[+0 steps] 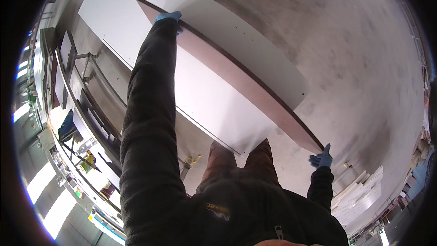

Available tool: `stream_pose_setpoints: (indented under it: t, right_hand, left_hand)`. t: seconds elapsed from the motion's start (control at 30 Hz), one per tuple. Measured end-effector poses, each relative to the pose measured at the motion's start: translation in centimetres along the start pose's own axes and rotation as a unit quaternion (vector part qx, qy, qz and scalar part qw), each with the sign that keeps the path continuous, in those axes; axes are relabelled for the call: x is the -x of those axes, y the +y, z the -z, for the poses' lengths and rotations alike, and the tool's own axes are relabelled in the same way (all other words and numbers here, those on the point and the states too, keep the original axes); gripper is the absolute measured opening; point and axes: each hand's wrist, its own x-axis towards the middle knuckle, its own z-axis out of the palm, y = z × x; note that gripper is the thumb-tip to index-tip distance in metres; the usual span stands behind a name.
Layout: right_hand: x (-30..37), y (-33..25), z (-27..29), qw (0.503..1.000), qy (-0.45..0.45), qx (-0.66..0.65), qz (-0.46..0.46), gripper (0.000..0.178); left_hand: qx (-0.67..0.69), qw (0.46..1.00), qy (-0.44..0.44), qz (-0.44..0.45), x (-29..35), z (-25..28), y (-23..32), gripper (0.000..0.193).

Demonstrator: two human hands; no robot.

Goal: The person wipes the surfaces of several large flat panels with a cloth, occasionally using a water bottle to moisten the cloth. They handle each panel one at a time, wiping both sides and placing them on a nearby rack.

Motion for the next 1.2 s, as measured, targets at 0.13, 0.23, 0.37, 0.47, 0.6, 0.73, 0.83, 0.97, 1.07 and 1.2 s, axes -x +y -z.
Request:
stream_pose_setpoints:
  t: [0.13,0.23,0.37,0.47,0.6,0.73,0.83,0.97,1.07,1.2]
  right_hand:
    - [-8.8,1.8,1.9,0.962,0.19,-0.033,0.195,0.064]
    - [-16.6,5.5,1.8,0.905,0.239,-0.16,0.312,0.057]
    - [-24.9,8.6,-0.3,0.9,0.374,0.008,0.223,0.072]
    - [-28.1,7.3,-5.5,0.904,0.018,-0.413,0.108,0.075]
    - [-25.9,3.0,-9.6,0.958,0.1,-0.268,0.002,0.084]
    - [-21.5,0.1,-13.0,0.971,0.105,-0.204,-0.07,0.092]
    - [-19.4,-0.5,-15.1,0.952,0.081,-0.293,-0.044,0.096]
    - [-18.9,-1.1,-16.5,0.96,0.068,-0.257,-0.092,0.095]
    - [-19.7,-1.4,-17.3,0.96,0.034,-0.27,-0.057,0.088]
    - [-22.4,-1.7,-19.8,0.977,-0.01,-0.213,-0.016,0.081]
  left_hand:
    - [-0.072,0.996,0.013,-0.042,-2.2,-2.9,2.6,0.051]
    - [-0.154,0.986,0.031,-0.061,-4.2,-5.0,3.7,0.05]
    - [-0.241,0.961,0.062,-0.117,-6.9,-7.1,4.2,0.052]
    - [-0.31,0.934,0.101,-0.148,-9.6,-9.5,5.0,0.055]
    - [-0.232,0.953,0.106,-0.161,-12.4,-12.9,3.8,0.065]
    - [-0.151,0.936,0.188,-0.255,-8.7,-15.8,-6.7,0.086]
    - [-0.215,0.951,0.168,-0.148,-1.9,-18.7,-17.6,0.105]
    - [-0.108,0.993,0.007,-0.043,5.0,-23.9,-24.5,0.109]
    - [-0.063,0.981,0.168,-0.073,5.4,-27.6,-22.9,0.097]
    - [-0.029,0.989,0.114,-0.084,2.4,-25.2,-20.5,0.096]
